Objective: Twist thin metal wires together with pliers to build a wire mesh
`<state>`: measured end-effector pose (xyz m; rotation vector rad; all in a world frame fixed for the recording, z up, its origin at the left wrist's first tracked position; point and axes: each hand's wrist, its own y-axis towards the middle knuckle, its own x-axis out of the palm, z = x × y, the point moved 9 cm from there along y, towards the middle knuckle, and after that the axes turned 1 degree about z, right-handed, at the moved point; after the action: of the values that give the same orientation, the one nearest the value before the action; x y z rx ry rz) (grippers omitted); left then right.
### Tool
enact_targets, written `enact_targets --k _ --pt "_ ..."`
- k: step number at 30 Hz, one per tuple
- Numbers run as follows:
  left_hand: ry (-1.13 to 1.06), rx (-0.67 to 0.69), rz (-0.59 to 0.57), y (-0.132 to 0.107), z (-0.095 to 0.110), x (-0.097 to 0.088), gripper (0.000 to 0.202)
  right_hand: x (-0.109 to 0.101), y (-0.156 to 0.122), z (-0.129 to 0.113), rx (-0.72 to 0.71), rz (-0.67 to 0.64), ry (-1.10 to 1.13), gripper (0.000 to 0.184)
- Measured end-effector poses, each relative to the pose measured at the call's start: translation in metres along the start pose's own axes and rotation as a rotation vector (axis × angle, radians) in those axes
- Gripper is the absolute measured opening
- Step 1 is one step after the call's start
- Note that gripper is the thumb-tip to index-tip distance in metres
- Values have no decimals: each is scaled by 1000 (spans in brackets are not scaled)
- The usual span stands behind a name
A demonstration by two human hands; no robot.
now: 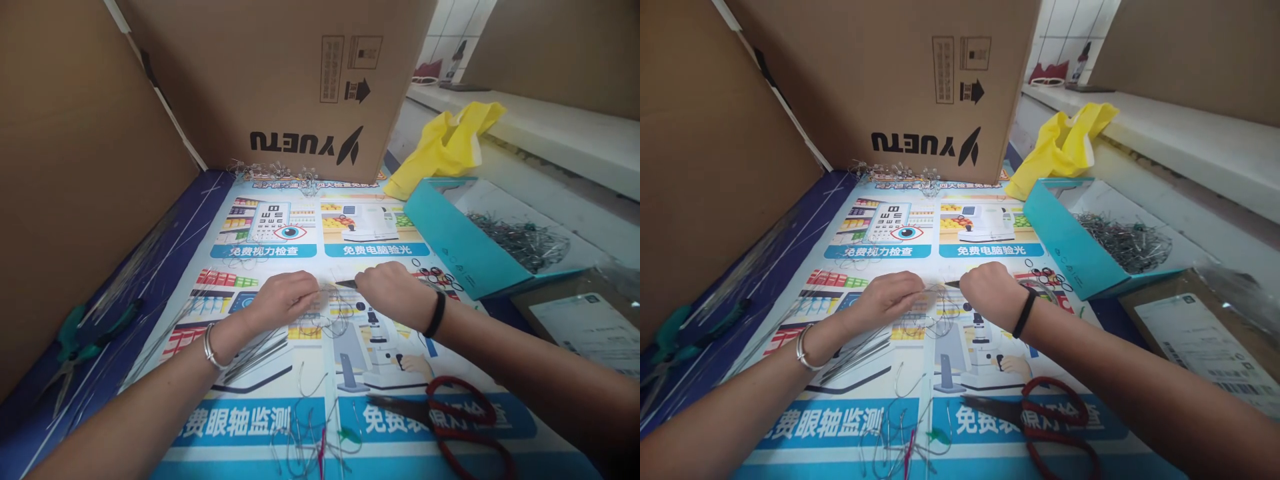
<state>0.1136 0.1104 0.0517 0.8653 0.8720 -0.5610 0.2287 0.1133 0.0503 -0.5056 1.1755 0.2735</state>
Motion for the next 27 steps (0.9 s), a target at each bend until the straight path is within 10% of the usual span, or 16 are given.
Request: enact_targets --k 18,27 --pt "-92 -12 128 2 -3 -9 18 -44 0 -5 -211 301 -10 19" --pt "-414 -116 183 4 -14 -20 17 -19 9 18 -102 425 254 29"
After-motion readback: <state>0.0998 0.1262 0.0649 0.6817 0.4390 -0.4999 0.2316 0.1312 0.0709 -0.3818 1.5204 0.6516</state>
